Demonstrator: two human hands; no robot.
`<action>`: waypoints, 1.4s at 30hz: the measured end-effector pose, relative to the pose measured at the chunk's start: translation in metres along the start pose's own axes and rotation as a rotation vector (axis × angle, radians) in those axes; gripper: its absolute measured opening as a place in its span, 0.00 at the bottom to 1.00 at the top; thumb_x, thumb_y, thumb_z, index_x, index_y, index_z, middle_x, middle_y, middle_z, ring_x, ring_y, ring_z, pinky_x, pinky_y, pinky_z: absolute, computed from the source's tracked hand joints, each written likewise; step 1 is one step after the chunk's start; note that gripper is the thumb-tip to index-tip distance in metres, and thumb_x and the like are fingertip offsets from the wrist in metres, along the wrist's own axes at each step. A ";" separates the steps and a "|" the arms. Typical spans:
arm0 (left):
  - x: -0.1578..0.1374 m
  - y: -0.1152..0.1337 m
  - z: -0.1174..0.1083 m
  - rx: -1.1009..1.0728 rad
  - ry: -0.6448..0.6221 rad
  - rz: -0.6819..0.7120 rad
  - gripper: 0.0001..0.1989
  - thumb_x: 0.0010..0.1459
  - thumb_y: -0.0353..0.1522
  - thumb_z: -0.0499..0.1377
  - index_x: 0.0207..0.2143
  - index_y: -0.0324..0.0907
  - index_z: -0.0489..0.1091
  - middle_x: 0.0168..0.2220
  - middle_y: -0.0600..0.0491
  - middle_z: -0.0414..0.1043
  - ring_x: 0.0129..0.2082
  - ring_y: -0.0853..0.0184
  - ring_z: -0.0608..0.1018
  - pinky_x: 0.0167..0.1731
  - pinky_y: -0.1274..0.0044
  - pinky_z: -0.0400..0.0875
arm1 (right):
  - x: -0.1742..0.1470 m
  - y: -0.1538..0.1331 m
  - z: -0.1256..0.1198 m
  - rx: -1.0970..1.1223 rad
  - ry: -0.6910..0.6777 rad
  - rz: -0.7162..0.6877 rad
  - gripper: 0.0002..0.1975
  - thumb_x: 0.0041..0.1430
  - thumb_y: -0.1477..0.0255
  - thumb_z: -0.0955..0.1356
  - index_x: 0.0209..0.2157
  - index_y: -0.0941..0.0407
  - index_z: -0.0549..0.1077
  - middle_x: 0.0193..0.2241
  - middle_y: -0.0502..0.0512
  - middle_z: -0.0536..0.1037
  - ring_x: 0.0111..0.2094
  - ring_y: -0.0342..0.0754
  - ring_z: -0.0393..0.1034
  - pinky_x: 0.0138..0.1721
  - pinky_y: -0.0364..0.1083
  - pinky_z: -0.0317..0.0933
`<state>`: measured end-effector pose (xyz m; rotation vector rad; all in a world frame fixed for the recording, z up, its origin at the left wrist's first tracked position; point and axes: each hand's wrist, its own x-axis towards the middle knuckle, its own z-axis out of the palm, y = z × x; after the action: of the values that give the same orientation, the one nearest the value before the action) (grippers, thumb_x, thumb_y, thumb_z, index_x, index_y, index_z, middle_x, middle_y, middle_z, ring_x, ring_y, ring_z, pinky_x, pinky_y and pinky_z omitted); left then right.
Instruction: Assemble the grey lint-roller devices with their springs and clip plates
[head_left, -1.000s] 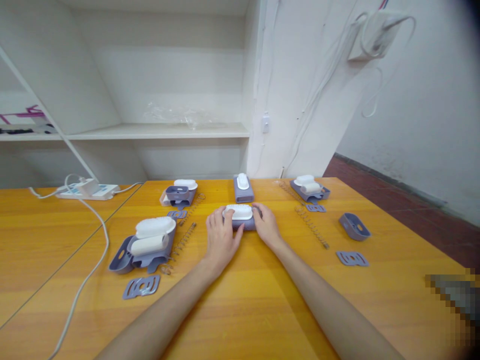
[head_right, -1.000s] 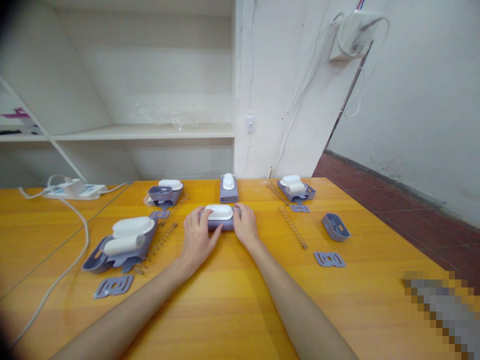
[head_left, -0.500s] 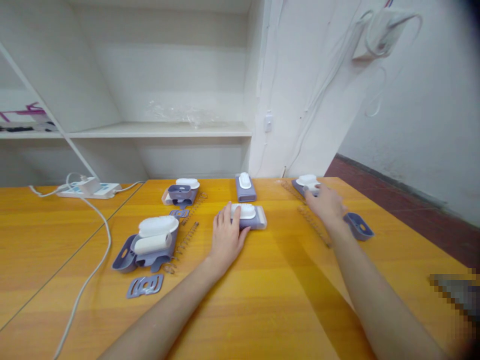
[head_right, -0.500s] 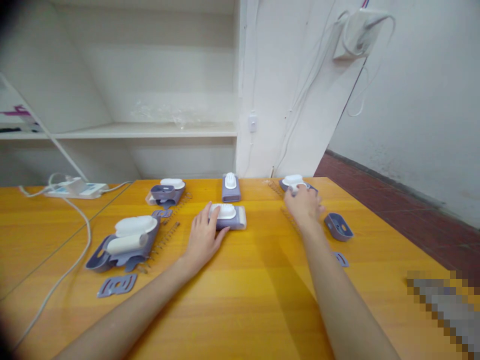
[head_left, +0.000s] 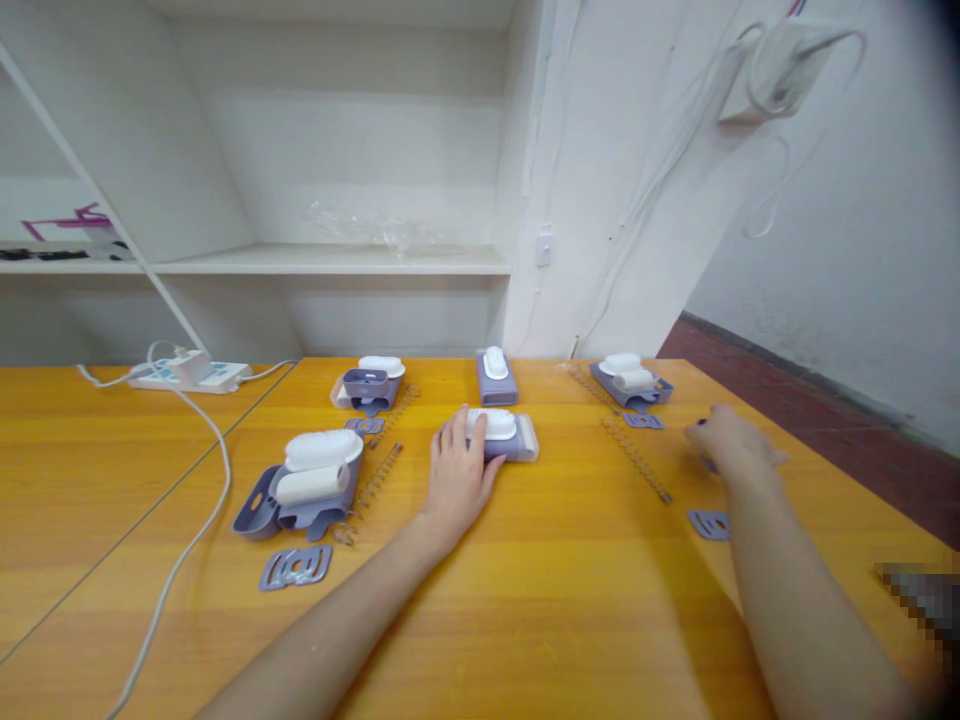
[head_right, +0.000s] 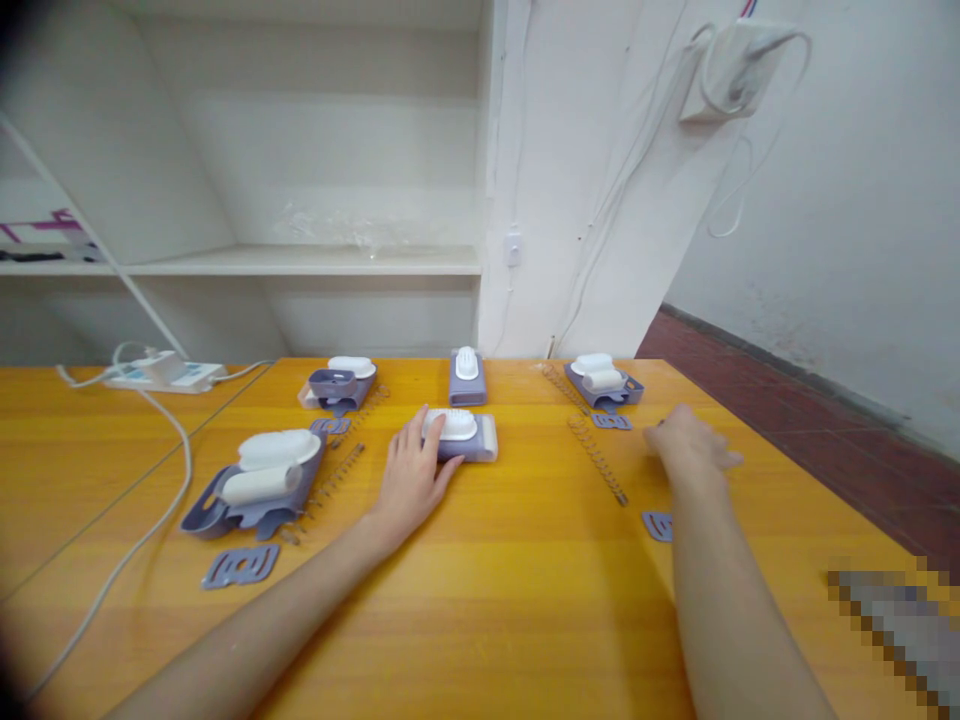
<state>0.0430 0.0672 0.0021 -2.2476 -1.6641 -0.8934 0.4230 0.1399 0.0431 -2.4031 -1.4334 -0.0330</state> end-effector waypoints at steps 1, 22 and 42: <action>0.000 0.000 0.000 0.001 0.002 0.001 0.25 0.59 0.40 0.52 0.57 0.40 0.54 0.59 0.38 0.52 0.56 0.52 0.61 0.52 0.60 0.57 | -0.003 -0.012 -0.005 -0.060 0.001 0.104 0.20 0.50 0.70 0.64 0.47 0.58 0.69 0.39 0.73 0.73 0.42 0.64 0.68 0.39 0.60 0.57; -0.002 0.001 0.000 -0.002 0.007 -0.025 0.25 0.59 0.38 0.52 0.56 0.40 0.54 0.59 0.37 0.52 0.56 0.52 0.61 0.51 0.60 0.58 | -0.041 -0.092 0.025 -0.107 -0.052 -0.247 0.26 0.53 0.62 0.63 0.52 0.59 0.66 0.44 0.70 0.73 0.45 0.61 0.69 0.42 0.55 0.61; -0.001 0.004 -0.005 0.034 -0.035 -0.050 0.25 0.59 0.40 0.51 0.56 0.40 0.55 0.59 0.37 0.50 0.54 0.51 0.62 0.48 0.61 0.60 | -0.056 -0.120 -0.014 0.609 0.035 -0.364 0.22 0.57 0.63 0.62 0.50 0.57 0.71 0.23 0.54 0.76 0.25 0.49 0.72 0.32 0.47 0.65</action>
<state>0.0450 0.0630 0.0062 -2.2207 -1.7440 -0.8352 0.2947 0.1403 0.0786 -1.6360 -1.5664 0.2374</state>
